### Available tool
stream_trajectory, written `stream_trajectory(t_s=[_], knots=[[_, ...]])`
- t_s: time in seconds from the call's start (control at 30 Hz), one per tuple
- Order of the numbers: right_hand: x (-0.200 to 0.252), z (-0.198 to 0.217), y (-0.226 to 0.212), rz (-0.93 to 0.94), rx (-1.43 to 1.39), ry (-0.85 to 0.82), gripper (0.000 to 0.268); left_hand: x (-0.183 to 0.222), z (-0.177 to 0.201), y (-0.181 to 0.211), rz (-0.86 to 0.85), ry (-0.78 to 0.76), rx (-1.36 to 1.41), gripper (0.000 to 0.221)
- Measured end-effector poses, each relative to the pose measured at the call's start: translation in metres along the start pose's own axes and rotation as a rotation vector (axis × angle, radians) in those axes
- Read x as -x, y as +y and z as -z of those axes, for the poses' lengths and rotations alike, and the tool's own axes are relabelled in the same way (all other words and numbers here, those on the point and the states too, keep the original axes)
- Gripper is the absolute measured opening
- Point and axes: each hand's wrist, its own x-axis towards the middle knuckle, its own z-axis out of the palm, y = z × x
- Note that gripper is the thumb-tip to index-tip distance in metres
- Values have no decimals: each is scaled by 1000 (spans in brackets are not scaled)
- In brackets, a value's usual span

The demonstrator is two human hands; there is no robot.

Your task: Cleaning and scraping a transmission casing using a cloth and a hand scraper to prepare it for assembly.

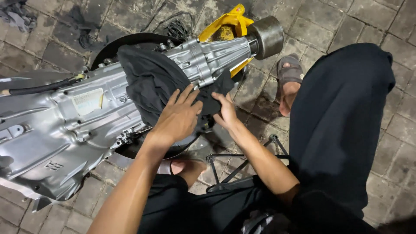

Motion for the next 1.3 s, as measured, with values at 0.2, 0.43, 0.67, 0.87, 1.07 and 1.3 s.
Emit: stream_trajectory(t_s=[0.2,0.43,0.67,0.87,1.07,1.3], knots=[[31,-8,21,-92,23,-37,38,-15,-8,-3,27,-76,-41,22],[-8,5,6,84,158,257,48,-16,1,-3,16,-91,-9,17],[-10,-3,-16,201,251,183,51,-11,13,-3,17,-113,86,20],[27,-34,-52,357,977,-49,71,-5,-2,-11,1,-25,151,20],[42,-17,-49,413,1658,-149,52,-14,0,-11,14,-102,85,22],[31,-6,-61,545,1743,-165,34,-14,0,-11,23,-147,75,23]])
